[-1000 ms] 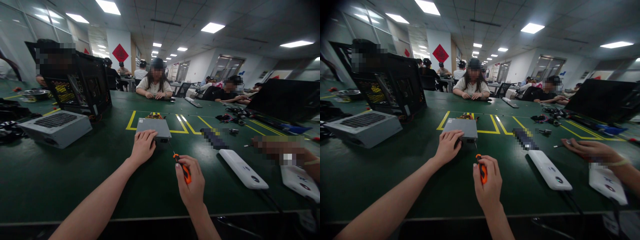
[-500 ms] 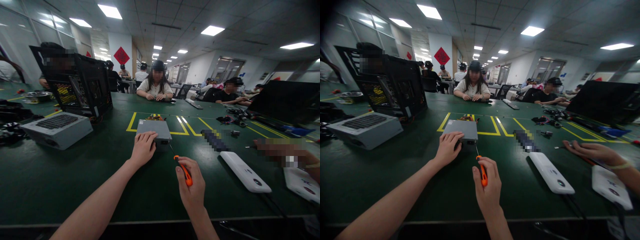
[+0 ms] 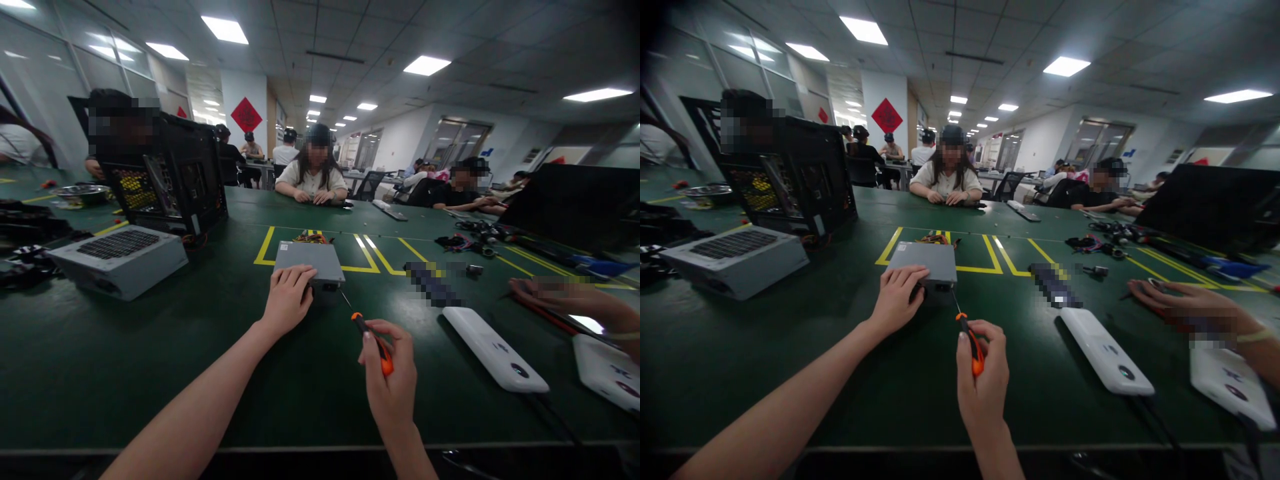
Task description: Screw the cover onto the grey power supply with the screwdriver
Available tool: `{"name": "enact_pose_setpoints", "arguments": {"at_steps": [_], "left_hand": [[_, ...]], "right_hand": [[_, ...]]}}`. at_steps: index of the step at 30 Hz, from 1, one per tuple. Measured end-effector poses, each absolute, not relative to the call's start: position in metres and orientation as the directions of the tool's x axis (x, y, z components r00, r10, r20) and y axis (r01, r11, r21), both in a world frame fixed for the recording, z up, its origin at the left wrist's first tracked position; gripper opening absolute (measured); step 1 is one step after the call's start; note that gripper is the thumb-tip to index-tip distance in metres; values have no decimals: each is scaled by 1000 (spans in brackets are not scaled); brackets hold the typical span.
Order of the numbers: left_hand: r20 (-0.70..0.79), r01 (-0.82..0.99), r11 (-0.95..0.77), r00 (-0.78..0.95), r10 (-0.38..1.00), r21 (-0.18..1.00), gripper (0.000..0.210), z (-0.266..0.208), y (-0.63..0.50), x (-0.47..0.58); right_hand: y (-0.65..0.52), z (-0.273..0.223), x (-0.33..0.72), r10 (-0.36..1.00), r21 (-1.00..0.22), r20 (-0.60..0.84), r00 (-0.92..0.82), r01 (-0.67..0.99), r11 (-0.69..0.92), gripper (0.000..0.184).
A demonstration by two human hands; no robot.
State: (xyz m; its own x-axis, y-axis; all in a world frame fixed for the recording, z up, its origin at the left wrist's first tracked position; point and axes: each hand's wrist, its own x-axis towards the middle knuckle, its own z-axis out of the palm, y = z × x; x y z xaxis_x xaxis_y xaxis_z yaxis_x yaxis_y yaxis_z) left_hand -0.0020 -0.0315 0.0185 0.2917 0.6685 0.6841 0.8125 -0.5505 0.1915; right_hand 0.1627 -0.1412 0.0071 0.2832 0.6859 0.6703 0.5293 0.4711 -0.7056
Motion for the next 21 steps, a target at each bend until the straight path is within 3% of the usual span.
{"name": "enact_pose_setpoints", "arguments": {"at_steps": [2, 6, 8, 13, 18, 21], "left_hand": [[687, 813, -550, 289, 666, 191, 34, 19, -31, -2], [691, 810, -552, 285, 664, 196, 33, 20, -32, -1], [687, 808, -554, 287, 667, 200, 32, 20, -33, -1], [680, 805, -557, 295, 672, 202, 31, 21, -33, -2], [683, 809, -554, 292, 669, 197, 31, 20, -32, -1], [682, 813, -551, 294, 670, 191, 31, 20, -32, -1]], "right_hand": [[-141, 6, 164, 679, -677, 690, 251, 556, 482, 19], [-142, 9, 165, 631, -491, 773, 73, 698, 521, 11], [-142, 10, 164, 645, -514, 758, 96, 696, 501, 9], [-143, 7, 163, 723, -701, 633, 276, 600, 385, 19], [-141, 9, 165, 592, -459, 800, 94, 732, 504, 14], [-142, 10, 164, 624, -496, 774, 109, 717, 489, 13]]}}
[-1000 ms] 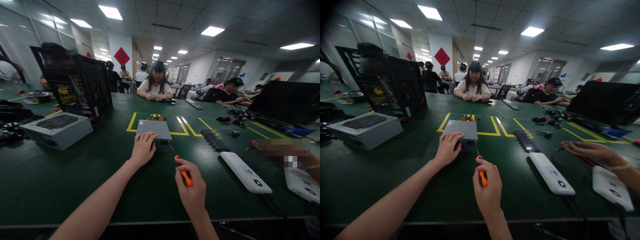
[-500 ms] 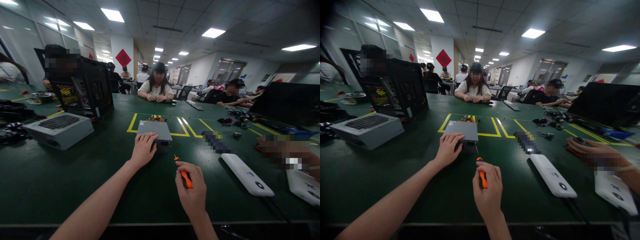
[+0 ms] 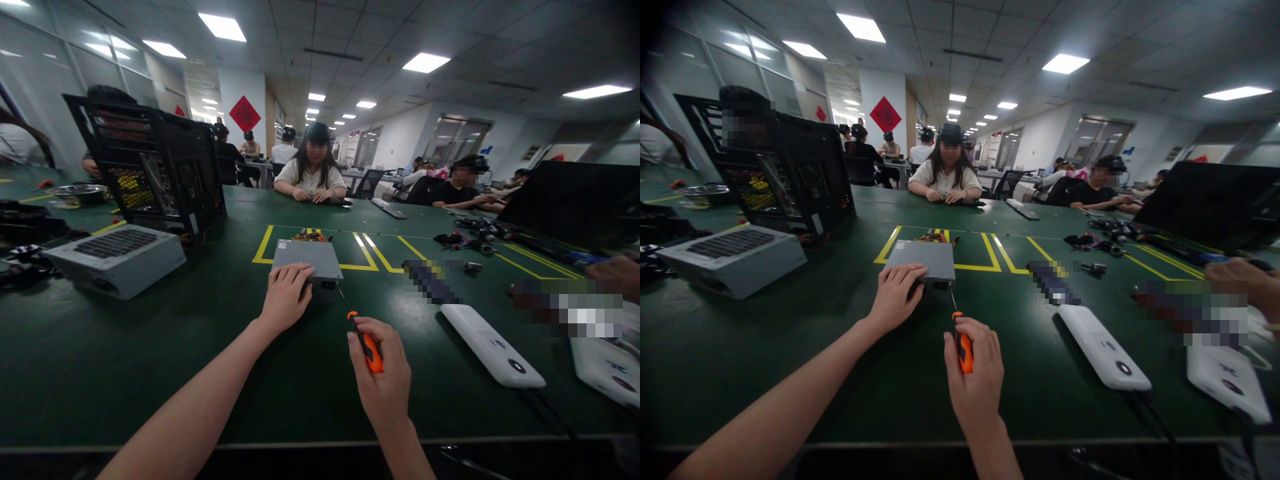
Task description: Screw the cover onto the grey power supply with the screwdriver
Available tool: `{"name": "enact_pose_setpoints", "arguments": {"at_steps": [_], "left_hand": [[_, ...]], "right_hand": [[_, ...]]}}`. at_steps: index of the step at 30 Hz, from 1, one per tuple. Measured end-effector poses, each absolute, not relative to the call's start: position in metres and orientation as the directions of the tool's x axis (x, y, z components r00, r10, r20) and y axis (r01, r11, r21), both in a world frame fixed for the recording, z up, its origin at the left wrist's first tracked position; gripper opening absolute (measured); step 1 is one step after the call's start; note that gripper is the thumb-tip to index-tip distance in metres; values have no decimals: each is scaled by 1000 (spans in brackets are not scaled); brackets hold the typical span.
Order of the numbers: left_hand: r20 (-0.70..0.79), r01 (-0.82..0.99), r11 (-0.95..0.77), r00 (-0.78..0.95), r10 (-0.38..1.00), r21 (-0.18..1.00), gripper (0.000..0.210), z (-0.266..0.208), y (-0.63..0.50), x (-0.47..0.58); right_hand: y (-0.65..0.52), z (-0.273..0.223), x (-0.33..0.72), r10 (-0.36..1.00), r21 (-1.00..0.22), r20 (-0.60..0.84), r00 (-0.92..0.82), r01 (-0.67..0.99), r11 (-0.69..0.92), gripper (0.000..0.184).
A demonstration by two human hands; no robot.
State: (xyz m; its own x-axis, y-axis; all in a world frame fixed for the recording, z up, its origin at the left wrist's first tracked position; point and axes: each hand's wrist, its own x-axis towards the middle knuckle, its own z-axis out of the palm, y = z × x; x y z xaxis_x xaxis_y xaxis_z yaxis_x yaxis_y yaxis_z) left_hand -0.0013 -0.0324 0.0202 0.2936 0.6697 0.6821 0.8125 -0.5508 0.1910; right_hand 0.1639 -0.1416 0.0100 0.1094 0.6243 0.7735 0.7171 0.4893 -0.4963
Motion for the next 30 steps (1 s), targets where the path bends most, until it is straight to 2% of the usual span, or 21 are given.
{"name": "enact_pose_setpoints", "arguments": {"at_steps": [2, 4, 6, 10, 12, 16, 19, 22, 24, 27, 29, 30], "left_hand": [[679, 813, -550, 295, 672, 192, 31, 21, -33, -1], [678, 811, -552, 296, 673, 194, 31, 21, -33, -1], [681, 811, -551, 293, 671, 194, 31, 20, -33, -1], [687, 811, -552, 291, 666, 191, 31, 18, -32, -1], [688, 814, -549, 290, 665, 189, 31, 18, -31, -1], [686, 813, -551, 291, 667, 191, 31, 18, -31, -1], [684, 809, -556, 297, 667, 190, 31, 19, -31, -1], [682, 811, -553, 294, 669, 193, 32, 18, -31, -1], [681, 811, -551, 292, 671, 195, 32, 18, -31, -2], [681, 810, -553, 293, 672, 197, 32, 18, -31, -2], [680, 809, -554, 294, 672, 197, 31, 18, -31, -2], [679, 809, -554, 295, 672, 197, 31, 18, -31, -2]], "right_hand": [[-142, 8, 163, 677, -607, 710, 194, 655, 450, 18], [-142, 6, 162, 698, -664, 676, 236, 605, 439, 23], [-141, 6, 162, 676, -623, 710, 197, 624, 472, 23], [-141, 11, 161, 631, -477, 773, 72, 721, 502, 10], [-141, 12, 162, 641, -497, 761, 103, 727, 473, 7], [-141, 10, 163, 654, -539, 742, 148, 712, 450, 14], [-139, 8, 164, 623, -442, 780, 54, 752, 489, 18], [-139, 10, 163, 600, -369, 800, -6, 784, 500, 14], [-140, 11, 163, 624, -438, 778, 67, 770, 463, 12], [-143, 8, 163, 714, -613, 667, 216, 704, 359, 17], [-144, 6, 164, 739, -653, 629, 241, 679, 335, 21], [-144, 5, 164, 723, -635, 652, 229, 685, 357, 23]]}}
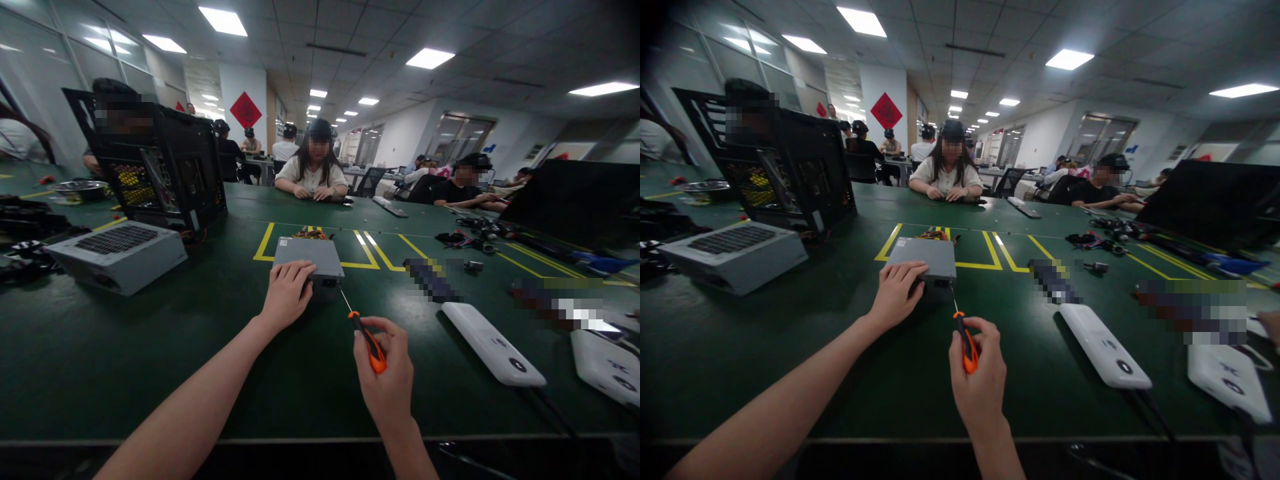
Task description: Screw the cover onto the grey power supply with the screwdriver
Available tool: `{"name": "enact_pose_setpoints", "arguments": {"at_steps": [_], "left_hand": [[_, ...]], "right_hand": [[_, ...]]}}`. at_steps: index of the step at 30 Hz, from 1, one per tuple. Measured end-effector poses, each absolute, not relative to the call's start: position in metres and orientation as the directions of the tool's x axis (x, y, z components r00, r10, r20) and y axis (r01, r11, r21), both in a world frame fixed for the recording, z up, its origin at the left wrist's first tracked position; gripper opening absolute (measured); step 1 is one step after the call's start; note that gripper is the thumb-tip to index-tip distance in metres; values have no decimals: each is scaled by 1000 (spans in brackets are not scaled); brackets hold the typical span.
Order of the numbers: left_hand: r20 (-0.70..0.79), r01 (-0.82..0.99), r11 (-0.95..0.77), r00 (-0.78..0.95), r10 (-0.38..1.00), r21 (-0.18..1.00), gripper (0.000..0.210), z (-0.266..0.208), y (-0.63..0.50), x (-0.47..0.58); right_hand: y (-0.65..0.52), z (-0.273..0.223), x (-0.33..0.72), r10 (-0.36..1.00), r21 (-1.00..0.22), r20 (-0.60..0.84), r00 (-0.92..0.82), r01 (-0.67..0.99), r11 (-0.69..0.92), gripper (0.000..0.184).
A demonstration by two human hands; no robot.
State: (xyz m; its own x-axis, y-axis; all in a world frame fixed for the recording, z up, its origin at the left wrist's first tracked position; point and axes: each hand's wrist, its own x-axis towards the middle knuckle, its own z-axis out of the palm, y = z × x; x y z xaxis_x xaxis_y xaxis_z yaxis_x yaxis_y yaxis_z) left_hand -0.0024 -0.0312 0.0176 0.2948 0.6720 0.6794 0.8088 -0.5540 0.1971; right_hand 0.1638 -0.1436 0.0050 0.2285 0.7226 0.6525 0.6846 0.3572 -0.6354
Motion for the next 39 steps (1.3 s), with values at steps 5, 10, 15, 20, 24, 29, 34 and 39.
{"name": "enact_pose_setpoints", "arguments": {"at_steps": [5, 10, 15, 20, 24, 29, 34, 39], "left_hand": [[682, 810, -551, 289, 672, 201, 32, 18, -31, -2], [682, 806, -556, 290, 671, 204, 32, 18, -31, -1], [688, 796, -563, 282, 669, 221, 30, 18, -30, -2], [686, 766, -589, 284, 670, 258, 27, 20, -29, -3], [685, 756, -584, 258, 681, 296, 23, 21, -27, -6], [693, 753, -580, 238, 680, 311, 22, 22, -27, -8], [689, 764, -578, 254, 679, 288, 24, 22, -30, -8], [680, 771, -572, 262, 685, 279, 27, 21, -31, -8]], "right_hand": [[-140, 7, 165, 574, -424, 815, 78, 756, 499, 25], [-140, 6, 164, 650, -612, 727, 221, 638, 468, 19], [-140, 8, 164, 603, -496, 789, 115, 699, 516, 14], [-141, 13, 163, 624, -443, 781, 17, 719, 535, 9], [-142, 8, 163, 662, -567, 740, 116, 637, 522, 15], [-142, 7, 163, 604, -436, 797, -1, 691, 576, 14], [-144, 9, 161, 636, -490, 770, 45, 681, 545, 14], [-142, 5, 161, 627, -497, 777, 56, 667, 555, 24]]}}
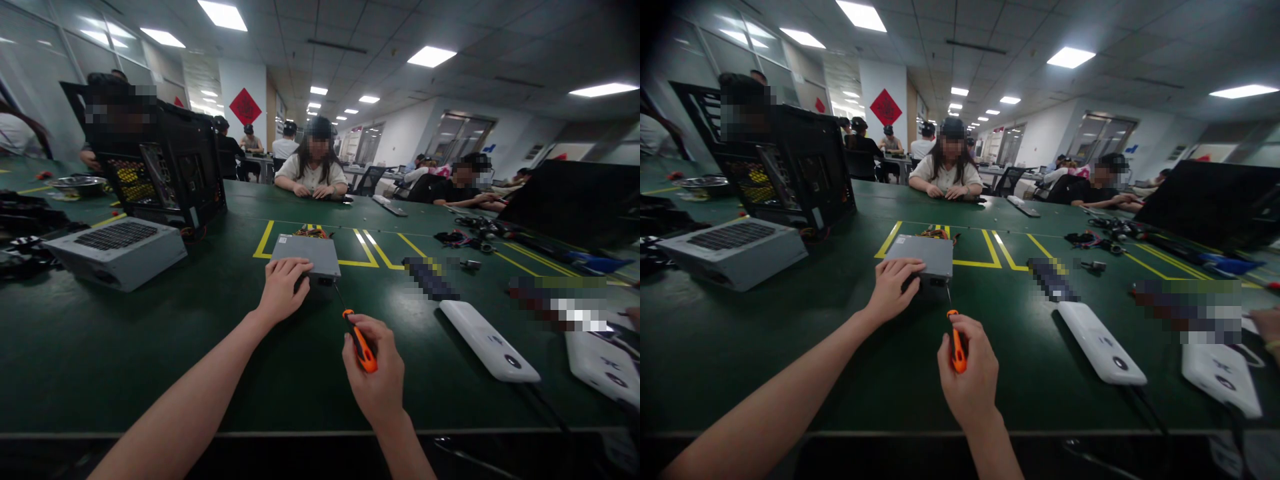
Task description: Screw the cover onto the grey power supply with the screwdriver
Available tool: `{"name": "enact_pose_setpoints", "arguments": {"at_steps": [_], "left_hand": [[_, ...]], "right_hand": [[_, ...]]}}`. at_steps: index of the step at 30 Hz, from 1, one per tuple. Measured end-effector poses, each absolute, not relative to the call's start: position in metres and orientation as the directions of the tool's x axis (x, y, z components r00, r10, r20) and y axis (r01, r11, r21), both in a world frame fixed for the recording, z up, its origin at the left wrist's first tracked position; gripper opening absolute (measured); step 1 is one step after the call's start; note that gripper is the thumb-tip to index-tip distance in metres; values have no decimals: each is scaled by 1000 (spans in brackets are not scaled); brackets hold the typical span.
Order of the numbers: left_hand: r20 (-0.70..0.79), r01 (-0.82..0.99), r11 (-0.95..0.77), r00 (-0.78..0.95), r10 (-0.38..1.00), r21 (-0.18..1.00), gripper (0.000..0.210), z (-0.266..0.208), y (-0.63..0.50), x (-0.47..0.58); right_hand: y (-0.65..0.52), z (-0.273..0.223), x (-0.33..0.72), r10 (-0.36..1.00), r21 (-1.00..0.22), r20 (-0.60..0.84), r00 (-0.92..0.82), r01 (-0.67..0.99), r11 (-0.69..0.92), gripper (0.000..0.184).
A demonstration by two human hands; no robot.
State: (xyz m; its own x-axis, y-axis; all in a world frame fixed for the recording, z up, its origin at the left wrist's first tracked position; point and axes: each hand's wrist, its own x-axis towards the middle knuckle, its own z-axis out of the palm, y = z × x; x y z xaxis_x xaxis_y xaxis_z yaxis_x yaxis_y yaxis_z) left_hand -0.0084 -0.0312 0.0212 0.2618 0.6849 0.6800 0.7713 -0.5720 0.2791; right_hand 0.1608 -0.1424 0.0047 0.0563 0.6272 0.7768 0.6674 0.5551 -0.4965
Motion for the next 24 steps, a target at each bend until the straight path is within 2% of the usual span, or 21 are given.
{"name": "enact_pose_setpoints", "arguments": {"at_steps": [2, 4, 6, 10, 12, 16, 18, 24], "left_hand": [[683, 775, -572, 266, 680, 268, 27, 21, -32, -8], [689, 778, -572, 265, 675, 261, 27, 21, -32, -8], [692, 777, -574, 265, 672, 260, 27, 22, -32, -8], [691, 774, -576, 267, 672, 261, 26, 21, -32, -8], [690, 776, -574, 265, 673, 261, 26, 22, -32, -8], [687, 780, -571, 267, 676, 258, 27, 22, -32, -8], [684, 781, -568, 265, 679, 261, 27, 23, -33, -8], [677, 781, -565, 264, 687, 268, 27, 23, -32, -8]], "right_hand": [[-142, 6, 161, 605, -400, 795, -34, 722, 565, 21], [-142, 8, 162, 609, -355, 788, -88, 743, 567, 18], [-143, 10, 162, 632, -389, 772, -74, 731, 561, 17], [-144, 8, 161, 689, -560, 720, 76, 650, 513, 20], [-144, 7, 161, 680, -572, 727, 97, 634, 521, 21], [-143, 9, 161, 611, -386, 789, -57, 728, 567, 16], [-144, 10, 162, 614, -343, 782, -107, 748, 568, 13], [-147, 7, 162, 672, -531, 738, 63, 669, 521, 20]]}}
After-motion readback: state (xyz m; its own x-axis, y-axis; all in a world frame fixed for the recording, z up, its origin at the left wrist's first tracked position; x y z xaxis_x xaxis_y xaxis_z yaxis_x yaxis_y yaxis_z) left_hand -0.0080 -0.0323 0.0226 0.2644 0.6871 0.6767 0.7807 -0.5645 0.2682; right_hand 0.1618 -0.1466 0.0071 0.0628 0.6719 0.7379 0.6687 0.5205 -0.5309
